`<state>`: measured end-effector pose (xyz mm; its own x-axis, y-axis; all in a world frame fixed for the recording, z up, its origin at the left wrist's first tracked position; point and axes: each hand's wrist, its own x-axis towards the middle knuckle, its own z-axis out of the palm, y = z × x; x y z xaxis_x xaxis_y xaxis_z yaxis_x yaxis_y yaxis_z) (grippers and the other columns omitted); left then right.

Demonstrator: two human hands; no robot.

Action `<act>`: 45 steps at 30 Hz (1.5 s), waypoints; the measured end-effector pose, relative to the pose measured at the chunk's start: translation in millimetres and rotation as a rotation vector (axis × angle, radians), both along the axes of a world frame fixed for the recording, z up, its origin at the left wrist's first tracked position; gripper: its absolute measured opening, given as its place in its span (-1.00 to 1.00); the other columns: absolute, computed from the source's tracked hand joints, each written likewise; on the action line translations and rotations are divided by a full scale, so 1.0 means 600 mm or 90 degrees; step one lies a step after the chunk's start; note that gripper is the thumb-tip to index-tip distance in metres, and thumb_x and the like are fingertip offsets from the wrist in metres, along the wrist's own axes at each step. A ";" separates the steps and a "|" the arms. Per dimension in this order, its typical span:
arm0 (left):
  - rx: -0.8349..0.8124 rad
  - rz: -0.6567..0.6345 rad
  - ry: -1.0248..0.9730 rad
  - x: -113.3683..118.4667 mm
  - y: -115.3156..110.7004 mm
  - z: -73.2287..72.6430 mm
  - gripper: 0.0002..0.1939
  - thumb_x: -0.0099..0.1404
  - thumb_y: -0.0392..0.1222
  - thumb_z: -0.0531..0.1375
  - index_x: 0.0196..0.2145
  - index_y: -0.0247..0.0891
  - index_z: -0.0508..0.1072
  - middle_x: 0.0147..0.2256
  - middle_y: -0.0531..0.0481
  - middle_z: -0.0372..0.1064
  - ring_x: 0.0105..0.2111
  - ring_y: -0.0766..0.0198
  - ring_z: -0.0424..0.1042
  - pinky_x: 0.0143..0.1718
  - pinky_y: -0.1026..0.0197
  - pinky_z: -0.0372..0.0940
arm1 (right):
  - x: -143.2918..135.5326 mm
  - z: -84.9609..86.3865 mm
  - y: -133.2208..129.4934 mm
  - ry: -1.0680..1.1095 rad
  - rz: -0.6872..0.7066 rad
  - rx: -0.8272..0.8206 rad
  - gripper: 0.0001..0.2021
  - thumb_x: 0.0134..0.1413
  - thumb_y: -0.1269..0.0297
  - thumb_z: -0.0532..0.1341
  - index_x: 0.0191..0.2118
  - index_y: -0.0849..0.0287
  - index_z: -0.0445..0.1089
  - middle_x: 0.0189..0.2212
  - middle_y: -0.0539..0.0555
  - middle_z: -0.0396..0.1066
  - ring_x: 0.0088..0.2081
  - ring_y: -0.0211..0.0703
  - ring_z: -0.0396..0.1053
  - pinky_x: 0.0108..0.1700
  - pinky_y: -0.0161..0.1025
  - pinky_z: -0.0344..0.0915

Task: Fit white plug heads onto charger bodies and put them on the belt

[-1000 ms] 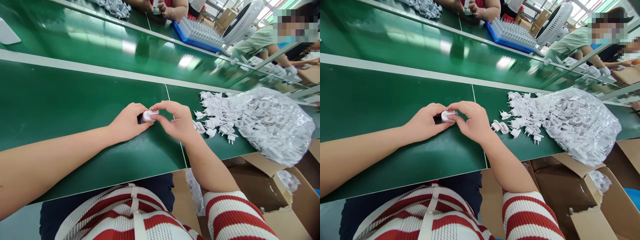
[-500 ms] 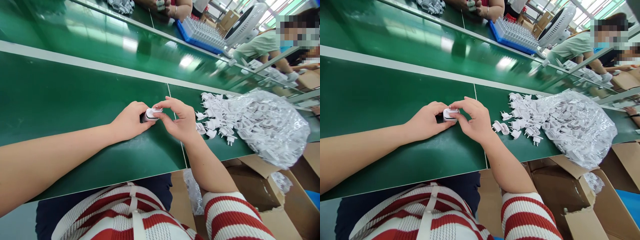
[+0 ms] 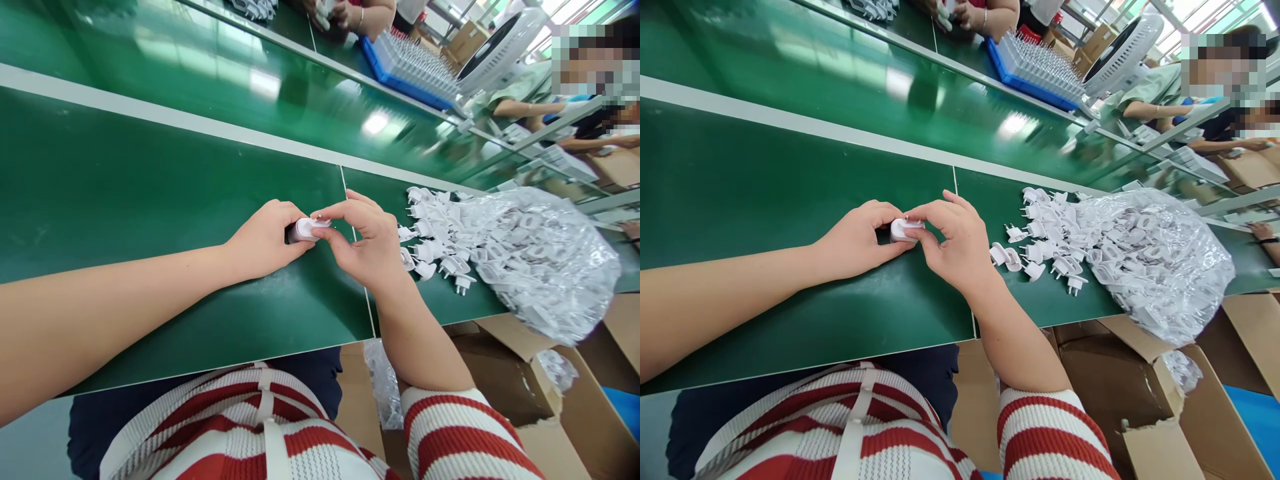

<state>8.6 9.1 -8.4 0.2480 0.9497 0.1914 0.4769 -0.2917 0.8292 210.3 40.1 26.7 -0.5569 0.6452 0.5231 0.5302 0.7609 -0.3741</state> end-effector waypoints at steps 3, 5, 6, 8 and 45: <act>0.003 0.003 0.000 0.001 0.000 -0.002 -0.77 0.29 -0.01 0.31 -0.21 -0.21 0.58 -0.16 -0.07 0.56 -0.06 0.02 0.44 -0.05 0.01 0.33 | -0.004 0.006 -0.001 -0.016 -0.002 0.007 -0.92 0.26 0.33 0.27 -0.21 0.02 0.53 -0.25 -0.07 0.67 -0.26 -0.13 0.60 0.39 0.11 0.30; 0.004 0.007 -0.001 0.001 0.001 -0.003 -0.78 0.29 -0.03 0.31 -0.22 -0.22 0.58 -0.15 -0.08 0.56 -0.06 0.01 0.44 -0.05 0.02 0.33 | -0.006 0.010 -0.001 -0.036 0.001 0.004 -0.93 0.26 0.32 0.27 -0.24 0.02 0.51 -0.27 -0.08 0.66 -0.26 -0.13 0.59 0.41 0.13 0.26; 0.004 0.010 -0.001 0.002 0.000 -0.003 -0.79 0.29 -0.03 0.31 -0.23 -0.22 0.58 -0.16 -0.08 0.56 -0.06 0.01 0.44 -0.05 0.02 0.33 | -0.008 0.012 -0.001 -0.045 0.001 0.001 -0.93 0.26 0.31 0.26 -0.26 0.02 0.50 -0.28 -0.08 0.65 -0.26 -0.12 0.59 0.42 0.14 0.25; 0.003 0.012 0.003 0.002 0.000 -0.002 -0.80 0.29 -0.04 0.31 -0.24 -0.22 0.58 -0.18 -0.08 0.56 -0.09 0.03 0.44 -0.06 0.02 0.33 | -0.010 0.014 -0.001 -0.057 -0.003 -0.003 -0.93 0.27 0.29 0.26 -0.29 0.02 0.47 -0.30 -0.07 0.64 -0.26 -0.10 0.58 0.42 0.16 0.24; 0.558 0.062 -0.014 -0.008 -0.026 0.012 -0.48 0.38 -0.44 0.26 0.20 0.02 0.48 0.12 -0.08 0.48 0.05 0.15 0.55 0.05 0.10 0.53 | -0.006 -0.022 0.009 0.326 0.237 -0.380 -0.40 0.04 0.29 0.47 0.23 0.01 0.45 0.17 0.13 0.52 0.12 -0.03 0.55 0.17 -0.04 0.53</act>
<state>4.0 -6.7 -1.3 0.1614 0.4759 0.8645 0.5192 -0.7860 0.3357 206.6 45.6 13.5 -0.5750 0.7139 0.3997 -0.0567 0.4526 -0.8899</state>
